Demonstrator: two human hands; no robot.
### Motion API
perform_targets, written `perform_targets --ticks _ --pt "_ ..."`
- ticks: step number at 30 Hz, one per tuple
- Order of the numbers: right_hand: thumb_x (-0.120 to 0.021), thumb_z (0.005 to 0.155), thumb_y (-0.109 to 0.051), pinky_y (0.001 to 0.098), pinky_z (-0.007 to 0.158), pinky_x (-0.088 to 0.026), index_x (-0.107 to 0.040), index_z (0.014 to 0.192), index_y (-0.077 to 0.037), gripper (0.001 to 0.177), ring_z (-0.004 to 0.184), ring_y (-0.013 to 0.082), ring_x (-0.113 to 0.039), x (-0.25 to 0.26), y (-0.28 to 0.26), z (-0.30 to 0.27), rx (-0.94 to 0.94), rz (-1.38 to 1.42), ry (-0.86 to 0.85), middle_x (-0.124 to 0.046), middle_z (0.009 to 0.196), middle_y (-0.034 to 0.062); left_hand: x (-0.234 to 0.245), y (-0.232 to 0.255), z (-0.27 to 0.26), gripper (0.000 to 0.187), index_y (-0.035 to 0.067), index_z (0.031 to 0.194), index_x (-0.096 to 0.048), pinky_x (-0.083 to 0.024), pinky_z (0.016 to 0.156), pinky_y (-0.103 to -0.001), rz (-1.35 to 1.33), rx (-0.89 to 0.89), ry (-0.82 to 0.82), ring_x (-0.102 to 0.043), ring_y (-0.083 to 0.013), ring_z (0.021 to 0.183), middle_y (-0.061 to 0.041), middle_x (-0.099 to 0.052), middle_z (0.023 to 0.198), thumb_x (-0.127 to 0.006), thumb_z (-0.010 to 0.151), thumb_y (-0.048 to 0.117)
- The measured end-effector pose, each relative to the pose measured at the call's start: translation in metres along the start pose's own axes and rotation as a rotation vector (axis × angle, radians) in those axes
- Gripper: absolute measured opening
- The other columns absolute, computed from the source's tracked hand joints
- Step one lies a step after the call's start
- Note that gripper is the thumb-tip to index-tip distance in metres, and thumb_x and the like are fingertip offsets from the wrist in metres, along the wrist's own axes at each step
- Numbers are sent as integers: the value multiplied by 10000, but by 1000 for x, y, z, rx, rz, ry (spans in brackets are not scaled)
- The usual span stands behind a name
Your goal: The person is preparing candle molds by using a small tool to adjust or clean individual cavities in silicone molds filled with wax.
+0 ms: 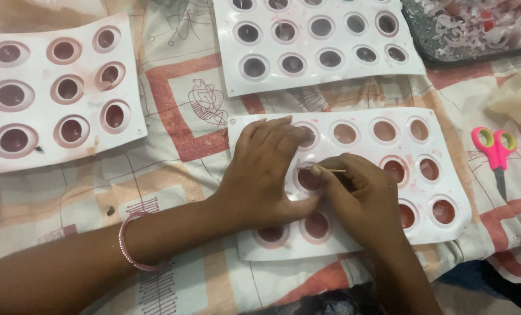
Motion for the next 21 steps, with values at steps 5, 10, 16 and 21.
perform_targets --ticks 5,10,16,21 --pt "-699 925 -97 249 691 -557 -770 987 17 148 810 115 -722 3 14 0 25 149 -128 -768 878 73 -1 0 -1 806 26 1354 -476 -314 1178 -532 -9 -14 7 -456 -391 1384 -194 -546 1342 -829 740 410" --pt "-673 926 -63 250 749 -574 -763 1019 35 163 869 118 -726 3 22 1 32 270 -218 -772 952 84 -1 0 -1 796 34 1343 -477 -321 1179 -532 -11 -14 13 -472 -385 1371 -182 -550 1332 -820 722 395" --pt "-722 946 -75 238 645 -480 -742 977 19 100 743 90 -629 -1 24 -3 -43 256 51 -726 852 72 -2 0 -1 798 36 1350 -490 -324 1183 -527 -8 1 8 -466 -385 1368 -205 -541 1349 -836 741 420" --pt "-680 1008 -87 233 661 -453 -701 952 15 118 740 79 -583 7 5 -15 51 53 302 -656 862 35 -3 -2 0 825 29 1338 -497 -301 1180 -541 23 -15 -5 -461 -391 1380 -195 -552 1319 -850 748 485"
Point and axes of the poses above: each hand's wrist, its own z-axis towards the middle knuckle, its own x-axis out of the back of the hand, y = z × x, the point moved 1 cm from there along z, towards the middle knuckle
